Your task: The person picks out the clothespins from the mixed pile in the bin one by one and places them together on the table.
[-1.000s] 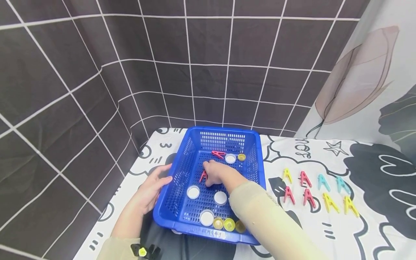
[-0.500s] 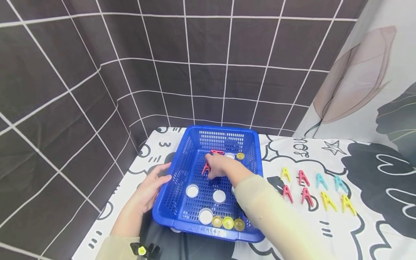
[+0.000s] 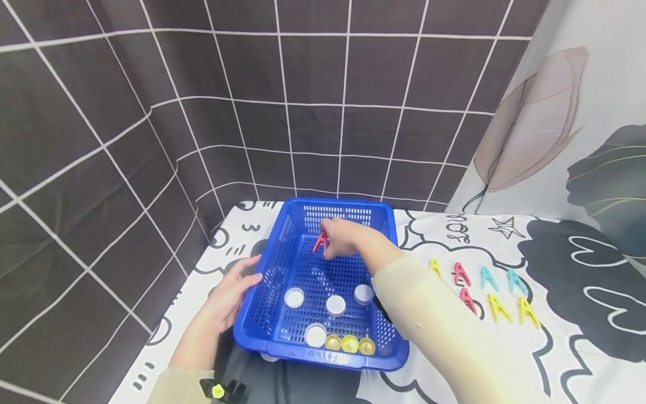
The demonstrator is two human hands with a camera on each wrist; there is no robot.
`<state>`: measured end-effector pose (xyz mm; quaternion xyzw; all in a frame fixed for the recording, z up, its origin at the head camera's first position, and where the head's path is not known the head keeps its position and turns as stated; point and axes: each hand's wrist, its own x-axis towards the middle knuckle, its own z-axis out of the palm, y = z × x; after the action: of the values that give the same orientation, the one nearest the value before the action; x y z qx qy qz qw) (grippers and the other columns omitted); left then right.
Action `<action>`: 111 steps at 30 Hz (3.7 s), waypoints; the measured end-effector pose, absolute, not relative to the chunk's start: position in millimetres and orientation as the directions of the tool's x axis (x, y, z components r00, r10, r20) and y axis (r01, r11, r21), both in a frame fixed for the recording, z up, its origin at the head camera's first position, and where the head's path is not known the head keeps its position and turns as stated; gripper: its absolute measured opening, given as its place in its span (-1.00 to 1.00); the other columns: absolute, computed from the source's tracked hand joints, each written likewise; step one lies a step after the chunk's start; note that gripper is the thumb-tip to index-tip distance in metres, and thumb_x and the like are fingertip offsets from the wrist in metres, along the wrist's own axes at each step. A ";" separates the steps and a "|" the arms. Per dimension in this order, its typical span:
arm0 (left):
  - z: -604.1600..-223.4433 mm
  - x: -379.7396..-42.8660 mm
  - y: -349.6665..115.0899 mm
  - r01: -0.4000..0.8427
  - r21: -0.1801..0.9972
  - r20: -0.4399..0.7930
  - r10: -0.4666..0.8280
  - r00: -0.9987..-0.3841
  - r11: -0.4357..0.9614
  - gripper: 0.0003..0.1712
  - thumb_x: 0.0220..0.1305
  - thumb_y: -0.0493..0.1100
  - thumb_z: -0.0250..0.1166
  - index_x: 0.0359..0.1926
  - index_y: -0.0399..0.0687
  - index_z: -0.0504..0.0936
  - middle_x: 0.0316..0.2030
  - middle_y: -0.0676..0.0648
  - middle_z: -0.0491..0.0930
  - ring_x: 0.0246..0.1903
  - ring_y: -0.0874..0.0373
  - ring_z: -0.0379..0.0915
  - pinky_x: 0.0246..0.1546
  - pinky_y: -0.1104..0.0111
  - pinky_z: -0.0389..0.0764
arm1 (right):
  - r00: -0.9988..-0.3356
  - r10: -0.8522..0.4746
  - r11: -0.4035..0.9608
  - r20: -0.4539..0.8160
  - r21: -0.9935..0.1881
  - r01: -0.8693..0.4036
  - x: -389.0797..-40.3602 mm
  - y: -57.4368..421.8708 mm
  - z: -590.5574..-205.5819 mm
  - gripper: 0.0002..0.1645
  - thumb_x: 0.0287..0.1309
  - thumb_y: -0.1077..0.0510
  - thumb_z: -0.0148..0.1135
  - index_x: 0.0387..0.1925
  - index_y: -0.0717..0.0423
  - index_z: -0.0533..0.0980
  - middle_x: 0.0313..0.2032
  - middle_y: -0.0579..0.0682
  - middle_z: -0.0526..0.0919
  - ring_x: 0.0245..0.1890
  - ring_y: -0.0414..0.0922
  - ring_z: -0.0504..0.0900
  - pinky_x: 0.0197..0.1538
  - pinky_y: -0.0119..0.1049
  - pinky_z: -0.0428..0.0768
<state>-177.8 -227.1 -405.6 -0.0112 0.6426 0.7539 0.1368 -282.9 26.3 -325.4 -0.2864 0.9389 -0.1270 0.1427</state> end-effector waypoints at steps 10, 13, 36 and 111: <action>-410.7 -179.5 -228.8 -0.208 0.971 -0.183 0.188 -0.965 -0.120 -0.36 0.35 -0.21 0.07 0.38 -0.01 0.06 -0.19 -0.17 0.57 -0.36 0.03 0.61 -0.37 0.18 0.65 | -0.804 -0.572 0.804 -0.162 -0.305 -0.511 -285.1 53.1 -307.4 -0.38 -0.10 0.14 0.31 0.04 0.28 0.37 -0.20 0.08 0.48 -0.19 -0.05 0.44 -0.05 -0.18 0.48; -409.7 -179.3 -228.7 -0.203 0.972 -0.179 0.189 -0.966 -0.118 -0.35 0.35 -0.21 0.08 0.38 -0.02 0.06 -0.19 -0.16 0.57 -0.37 0.04 0.61 -0.38 0.19 0.65 | -0.818 -0.551 0.821 -0.166 -0.285 -0.495 -284.3 63.8 -304.5 -0.34 -0.10 0.10 0.32 0.07 0.26 0.37 -0.18 0.08 0.47 -0.16 -0.03 0.43 -0.02 -0.16 0.48; -408.3 -177.9 -229.3 -0.201 0.970 -0.170 0.213 -0.962 -0.136 -0.35 0.37 -0.20 0.06 0.39 -0.03 0.02 -0.21 -0.13 0.59 -0.39 0.04 0.62 -0.39 0.20 0.65 | -0.841 -0.523 0.822 -0.137 -0.343 -0.455 -282.8 127.0 -300.7 -0.27 -0.10 0.09 0.31 0.10 0.37 0.31 -0.07 0.21 0.53 -0.02 0.10 0.51 0.10 0.00 0.47; -413.9 -178.6 -227.9 -0.193 0.974 -0.170 0.179 -0.969 -0.121 -0.35 0.36 -0.19 0.02 0.40 -0.01 0.01 -0.12 -0.16 0.51 -0.26 0.00 0.58 -0.24 0.15 0.62 | -0.751 -0.544 0.812 -0.374 -0.462 -0.358 -185.0 240.3 -396.6 -0.34 -0.28 0.17 0.43 -0.03 0.00 0.40 -0.34 -0.12 0.44 -0.32 -0.16 0.40 -0.23 -0.24 0.39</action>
<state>-178.6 -227.9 -413.9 -0.0056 0.6514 0.7485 0.1242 -185.0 240.3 -396.6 -0.2457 0.9175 -0.1838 0.2530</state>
